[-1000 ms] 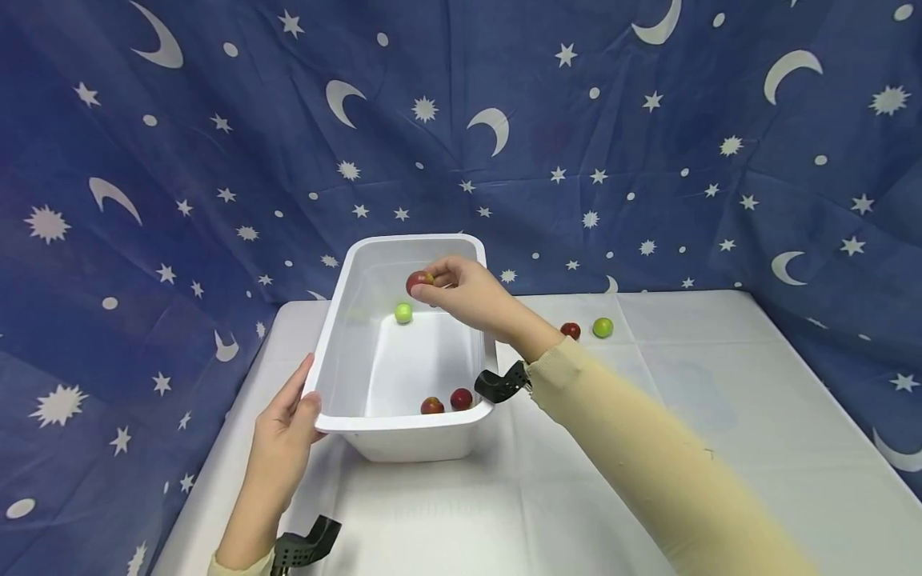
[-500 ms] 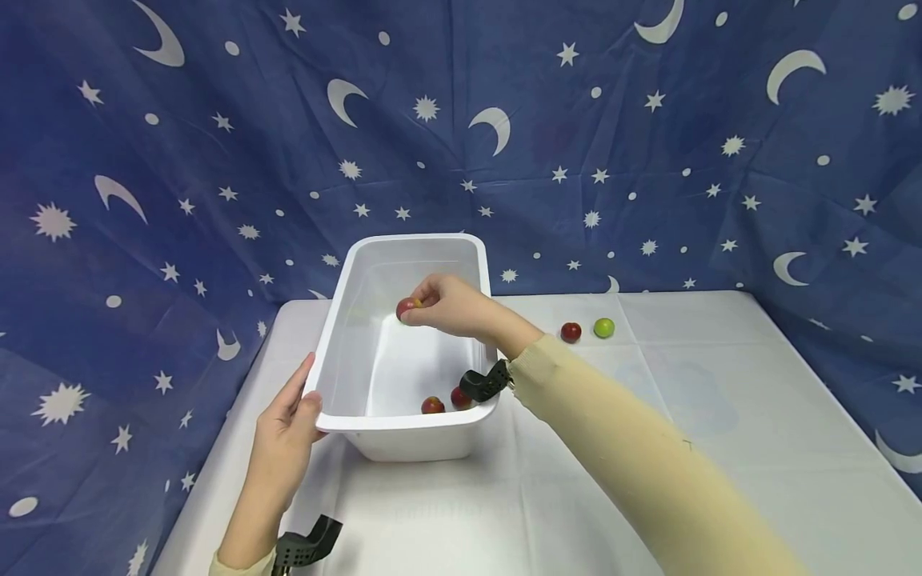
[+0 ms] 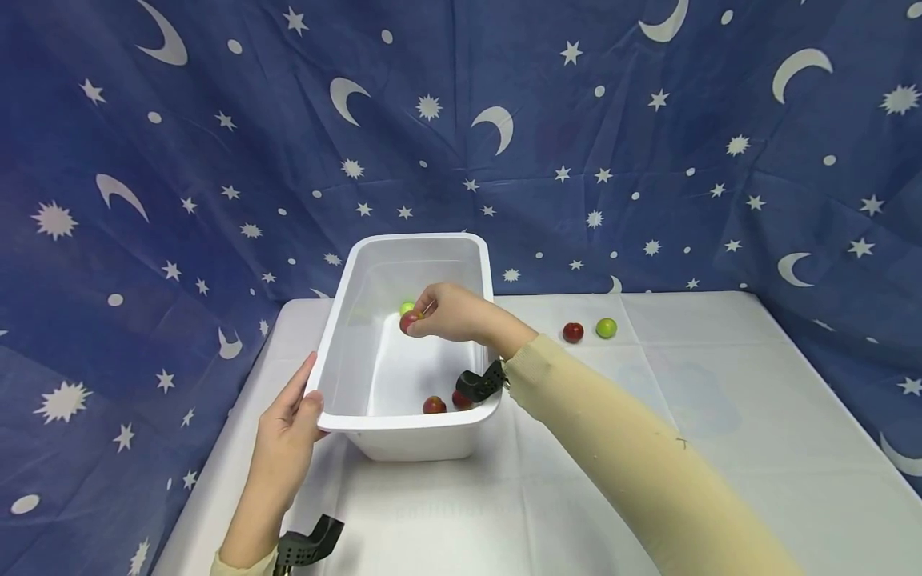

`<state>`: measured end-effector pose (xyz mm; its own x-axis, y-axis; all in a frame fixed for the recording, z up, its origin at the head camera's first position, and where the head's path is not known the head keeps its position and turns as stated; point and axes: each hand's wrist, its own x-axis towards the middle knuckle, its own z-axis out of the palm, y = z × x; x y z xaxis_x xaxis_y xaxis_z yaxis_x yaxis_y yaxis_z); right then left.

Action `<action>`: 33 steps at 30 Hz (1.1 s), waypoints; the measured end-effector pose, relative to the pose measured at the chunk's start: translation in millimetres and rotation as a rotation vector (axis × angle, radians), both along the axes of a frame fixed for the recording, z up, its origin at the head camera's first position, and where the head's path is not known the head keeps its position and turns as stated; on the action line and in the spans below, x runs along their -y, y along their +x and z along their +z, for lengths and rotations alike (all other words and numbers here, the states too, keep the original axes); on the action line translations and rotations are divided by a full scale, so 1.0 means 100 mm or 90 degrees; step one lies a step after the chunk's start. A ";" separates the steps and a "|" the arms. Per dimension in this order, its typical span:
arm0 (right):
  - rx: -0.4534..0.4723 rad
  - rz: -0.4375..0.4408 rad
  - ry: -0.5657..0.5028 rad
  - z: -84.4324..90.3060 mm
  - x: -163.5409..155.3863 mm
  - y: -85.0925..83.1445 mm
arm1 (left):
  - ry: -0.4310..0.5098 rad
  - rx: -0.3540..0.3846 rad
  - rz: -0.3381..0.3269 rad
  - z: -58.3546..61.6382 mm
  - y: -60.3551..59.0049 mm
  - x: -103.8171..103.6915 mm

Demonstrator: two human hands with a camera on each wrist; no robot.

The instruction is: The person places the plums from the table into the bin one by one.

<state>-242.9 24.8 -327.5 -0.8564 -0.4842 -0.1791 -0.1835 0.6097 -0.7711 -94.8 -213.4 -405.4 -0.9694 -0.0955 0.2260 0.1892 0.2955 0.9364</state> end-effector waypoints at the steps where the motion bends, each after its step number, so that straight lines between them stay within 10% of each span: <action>1: 0.000 0.000 0.000 0.00 0.00 0.00 | 0.000 -0.001 0.000 0.00 0.00 0.00; 16: -0.059 -0.039 -0.042 0.09 -0.14 0.09 | 0.003 0.003 0.005 -0.01 -0.01 0.00; 33: -0.112 -0.190 -0.197 0.06 -1.05 0.18 | 0.002 0.007 0.006 -0.01 -0.01 0.01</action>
<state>-225.2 129.8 -321.7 -0.9709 -0.2197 0.0953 -0.1791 0.4025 -0.8977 -96.3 -214.3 -406.1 -0.9709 -0.1058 0.2148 0.1758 0.2942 0.9394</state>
